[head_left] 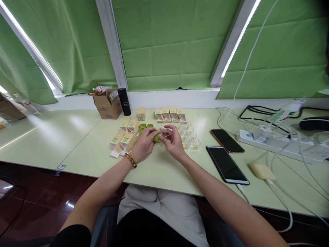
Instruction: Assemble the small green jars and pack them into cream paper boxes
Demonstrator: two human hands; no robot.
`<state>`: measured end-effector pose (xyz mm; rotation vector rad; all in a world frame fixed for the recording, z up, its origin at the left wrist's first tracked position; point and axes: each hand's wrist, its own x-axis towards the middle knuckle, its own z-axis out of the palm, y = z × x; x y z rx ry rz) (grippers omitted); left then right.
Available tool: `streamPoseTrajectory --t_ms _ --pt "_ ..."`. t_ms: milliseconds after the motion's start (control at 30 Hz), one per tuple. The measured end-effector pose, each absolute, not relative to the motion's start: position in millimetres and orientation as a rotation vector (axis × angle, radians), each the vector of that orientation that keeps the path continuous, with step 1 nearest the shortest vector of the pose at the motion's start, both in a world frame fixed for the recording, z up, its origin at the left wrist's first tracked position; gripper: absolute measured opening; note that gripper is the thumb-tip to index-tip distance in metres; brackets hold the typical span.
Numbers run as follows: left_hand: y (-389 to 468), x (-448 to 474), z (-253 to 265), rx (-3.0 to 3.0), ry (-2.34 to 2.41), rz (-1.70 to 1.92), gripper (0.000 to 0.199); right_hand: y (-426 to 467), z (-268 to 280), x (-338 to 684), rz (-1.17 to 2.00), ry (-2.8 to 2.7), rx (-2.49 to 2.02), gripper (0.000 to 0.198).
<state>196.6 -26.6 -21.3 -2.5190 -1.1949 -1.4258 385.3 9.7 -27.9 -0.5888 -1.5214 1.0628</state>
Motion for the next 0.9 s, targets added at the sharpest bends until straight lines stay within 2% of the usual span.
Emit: streamPoseTrajectory --t_ms 100,233,333,567,767,900 --pt "-20 197 -25 -2.486 -1.365 -1.796 0.043 10 -22 390 0.999 -1.521 -0.614 0.046" --pt "-7 196 -30 -2.415 -1.569 -2.465 0.056 17 -8 405 0.748 -1.534 -0.823 0.024" --pt "-2 194 -32 -2.356 -1.635 -2.748 0.064 26 7 424 0.486 -1.645 -1.045 0.017" --pt "-1 194 -31 -2.291 -1.605 -2.968 0.062 30 39 468 0.172 -2.265 -1.653 0.016" --pt "-3 195 -30 -2.276 -1.659 -2.96 0.057 24 33 472 0.015 -2.564 -1.621 0.011" --pt "-3 195 -30 -2.275 -1.625 -2.968 0.061 22 35 470 -0.023 -2.586 -1.632 0.016"
